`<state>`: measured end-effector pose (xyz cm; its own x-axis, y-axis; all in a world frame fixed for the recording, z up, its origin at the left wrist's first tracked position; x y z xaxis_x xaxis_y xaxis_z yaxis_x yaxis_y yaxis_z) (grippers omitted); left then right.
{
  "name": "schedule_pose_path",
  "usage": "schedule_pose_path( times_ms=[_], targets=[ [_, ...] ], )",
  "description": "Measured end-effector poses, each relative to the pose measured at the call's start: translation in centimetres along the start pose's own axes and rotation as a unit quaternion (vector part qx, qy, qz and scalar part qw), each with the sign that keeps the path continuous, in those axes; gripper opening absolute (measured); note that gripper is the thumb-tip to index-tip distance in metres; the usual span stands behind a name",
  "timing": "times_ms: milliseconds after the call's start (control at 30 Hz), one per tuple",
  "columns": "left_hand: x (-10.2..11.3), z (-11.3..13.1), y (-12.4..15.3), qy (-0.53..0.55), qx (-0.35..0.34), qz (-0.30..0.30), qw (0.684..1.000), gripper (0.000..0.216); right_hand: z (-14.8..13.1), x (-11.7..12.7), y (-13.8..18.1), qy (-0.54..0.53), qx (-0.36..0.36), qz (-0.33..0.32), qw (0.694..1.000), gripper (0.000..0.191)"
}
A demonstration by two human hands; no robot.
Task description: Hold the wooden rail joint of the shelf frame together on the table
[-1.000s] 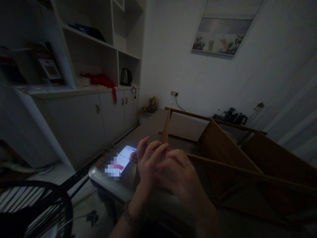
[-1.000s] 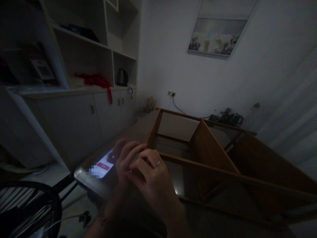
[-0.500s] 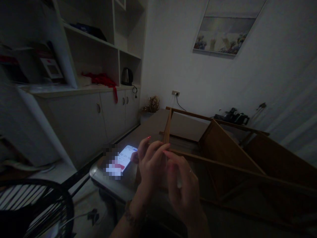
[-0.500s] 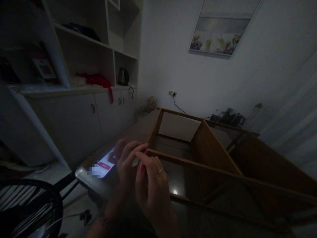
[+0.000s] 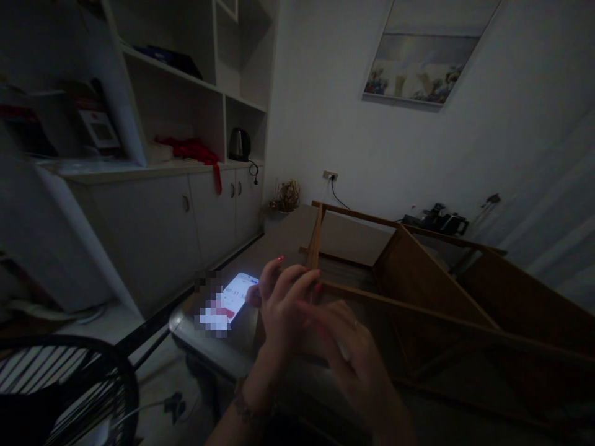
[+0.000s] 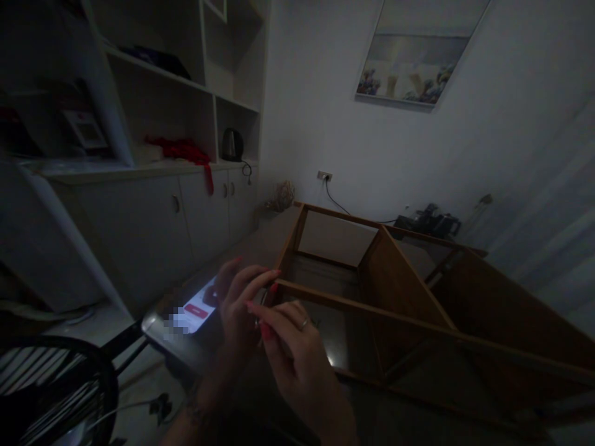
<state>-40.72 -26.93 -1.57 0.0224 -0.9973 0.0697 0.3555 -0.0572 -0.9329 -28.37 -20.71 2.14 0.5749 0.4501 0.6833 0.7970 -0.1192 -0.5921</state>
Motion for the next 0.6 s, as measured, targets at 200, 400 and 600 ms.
schedule_pose_path(
  times_ms=[200, 400, 600],
  targets=[
    [0.1, -0.1, -0.2, 0.02, 0.001, 0.001, 1.0, 0.015, 0.3, 1.4, -0.4, -0.036, -0.005, -0.081, 0.996, 0.039],
    [0.2, 0.1, -0.2, 0.001, 0.004, -0.005, 1.0, 0.015, 0.5, 2.5, -1.4, -0.026, -0.015, -0.117, 0.993, 0.032],
    [0.4, -0.1, -0.1, 0.009, 0.006, -0.016, 1.0, 0.017, -0.4, 2.4, -2.8, 0.056, 0.011, -0.096, 0.994, 0.014]
  ],
)
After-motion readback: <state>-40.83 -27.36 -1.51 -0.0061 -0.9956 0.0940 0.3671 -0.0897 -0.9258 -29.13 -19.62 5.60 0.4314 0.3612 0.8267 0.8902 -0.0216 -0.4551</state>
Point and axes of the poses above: each hand's wrist, its own y-axis away from the middle knuckle, its own x-axis out of the back of the hand, z = x × y, the point moved 1 cm from there along -y, towards the middle knuckle, and after that the axes turned 11 degrees about y, right-handed, at the moved point
